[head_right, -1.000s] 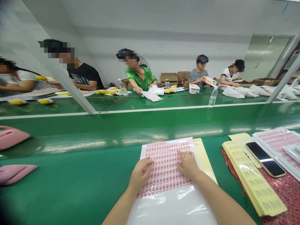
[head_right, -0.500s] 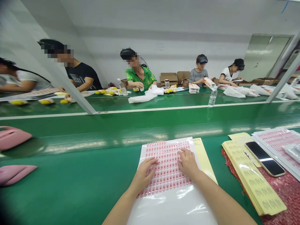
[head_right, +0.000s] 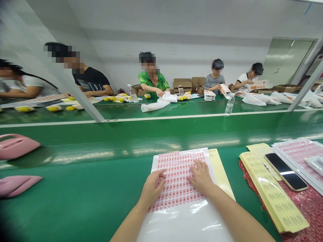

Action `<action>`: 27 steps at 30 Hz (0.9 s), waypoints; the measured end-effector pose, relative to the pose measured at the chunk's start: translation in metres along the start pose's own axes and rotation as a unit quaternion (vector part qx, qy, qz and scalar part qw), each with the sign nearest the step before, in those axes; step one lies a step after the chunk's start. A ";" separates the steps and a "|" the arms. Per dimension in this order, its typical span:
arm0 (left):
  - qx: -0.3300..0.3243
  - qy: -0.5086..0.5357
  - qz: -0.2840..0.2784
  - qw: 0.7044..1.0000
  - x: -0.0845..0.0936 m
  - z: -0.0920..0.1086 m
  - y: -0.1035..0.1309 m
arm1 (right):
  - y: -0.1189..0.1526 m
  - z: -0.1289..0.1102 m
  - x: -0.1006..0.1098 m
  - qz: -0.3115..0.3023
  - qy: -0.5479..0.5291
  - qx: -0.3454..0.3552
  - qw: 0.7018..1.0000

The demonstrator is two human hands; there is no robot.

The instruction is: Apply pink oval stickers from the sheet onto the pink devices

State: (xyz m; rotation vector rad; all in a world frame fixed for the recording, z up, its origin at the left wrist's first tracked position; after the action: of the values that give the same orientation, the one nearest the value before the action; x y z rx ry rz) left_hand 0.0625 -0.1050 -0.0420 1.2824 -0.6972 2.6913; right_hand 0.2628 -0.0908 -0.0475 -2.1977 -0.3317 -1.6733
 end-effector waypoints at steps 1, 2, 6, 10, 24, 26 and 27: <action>0.002 -0.003 0.005 1.000 0.001 0.000 0.001 | 0.000 0.000 0.000 0.004 -0.003 0.001 1.000; 0.003 -0.005 0.009 1.000 0.001 -0.001 0.001 | 0.000 0.000 0.000 0.006 -0.005 0.003 1.000; 0.004 -0.016 0.013 1.000 0.001 -0.002 0.002 | 0.001 -0.001 0.001 0.021 -0.009 0.014 1.000; 0.011 -0.026 0.020 0.999 -0.001 -0.003 0.002 | 0.002 -0.003 0.003 0.034 -0.020 0.032 0.999; -0.004 -0.022 0.047 0.999 0.005 0.002 0.003 | 0.002 -0.002 0.001 0.034 -0.019 0.042 0.998; -0.002 -0.023 0.051 0.998 0.006 0.001 0.003 | 0.002 -0.002 0.001 0.032 -0.017 0.041 0.998; -0.001 -0.024 0.052 0.998 0.006 0.001 0.003 | 0.002 -0.002 0.001 0.031 -0.015 0.041 0.999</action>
State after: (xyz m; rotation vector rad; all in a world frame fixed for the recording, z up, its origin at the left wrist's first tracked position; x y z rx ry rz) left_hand 0.0588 -0.1090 -0.0383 1.3508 -0.7938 2.7471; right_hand 0.2618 -0.0932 -0.0463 -2.1522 -0.3307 -1.5682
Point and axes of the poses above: each hand's wrist, its own y-axis away from the middle knuckle, its own x-axis out of the back of the hand, z = x × y, the point moved 4 cm from there along -y, towards the middle knuckle, and after that the axes turned 10 degrees about -z, right-handed, at the moved point
